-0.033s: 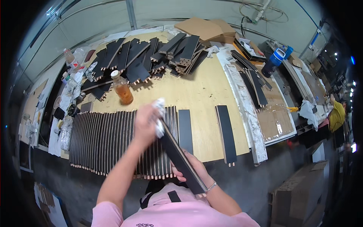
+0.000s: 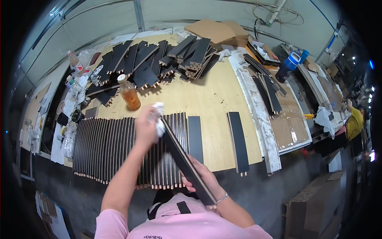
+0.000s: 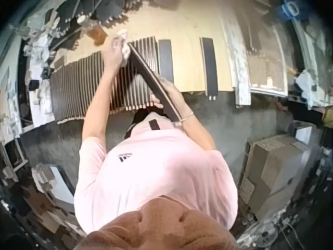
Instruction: The person touches up and cleans wooden slats by wiping them with a cloth, applying black stain to the edges with an applicator and a sponge, and wiping the pieces down.
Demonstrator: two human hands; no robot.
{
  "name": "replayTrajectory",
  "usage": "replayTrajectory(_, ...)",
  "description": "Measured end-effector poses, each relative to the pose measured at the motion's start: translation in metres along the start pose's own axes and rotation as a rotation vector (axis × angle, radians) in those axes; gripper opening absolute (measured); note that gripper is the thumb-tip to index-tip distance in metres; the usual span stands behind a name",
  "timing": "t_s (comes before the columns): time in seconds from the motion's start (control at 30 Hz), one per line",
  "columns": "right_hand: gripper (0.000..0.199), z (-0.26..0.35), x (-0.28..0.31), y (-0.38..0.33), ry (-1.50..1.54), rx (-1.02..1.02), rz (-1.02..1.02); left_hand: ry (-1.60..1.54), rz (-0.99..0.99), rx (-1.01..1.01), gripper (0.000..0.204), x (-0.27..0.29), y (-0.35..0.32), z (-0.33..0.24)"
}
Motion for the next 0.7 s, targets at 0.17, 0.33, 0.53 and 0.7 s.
replayTrajectory(0.17,0.054,0.032,0.037,0.004,-0.103,0.137,-0.139,-0.505,-0.198,0.276,0.012,0.037,0.002,0.026)
replayTrajectory(0.33,0.05,0.059,0.037,0.016,-0.268,0.256,-0.241,-0.192,0.256,-0.338,0.032,-0.027,-0.087,-0.117)
replayTrajectory(0.53,0.043,0.063,0.033,0.022,-0.42,0.385,-0.243,-0.043,0.178,-0.495,0.029,-0.058,-0.045,-0.094)
replayTrajectory(0.7,0.03,0.09,0.048,0.02,-0.25,0.393,-0.253,-0.229,0.64,-0.628,0.02,-0.054,-0.178,-0.107)
Point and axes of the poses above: each hand's wrist, its own y-axis towards the middle knuckle, its own x-axis out of the back of the hand, z = x × y, the point moved 7 cm from there along y, towards the middle knuckle, and after that the axes turned 1 degree about y, right-handed, at the moved point
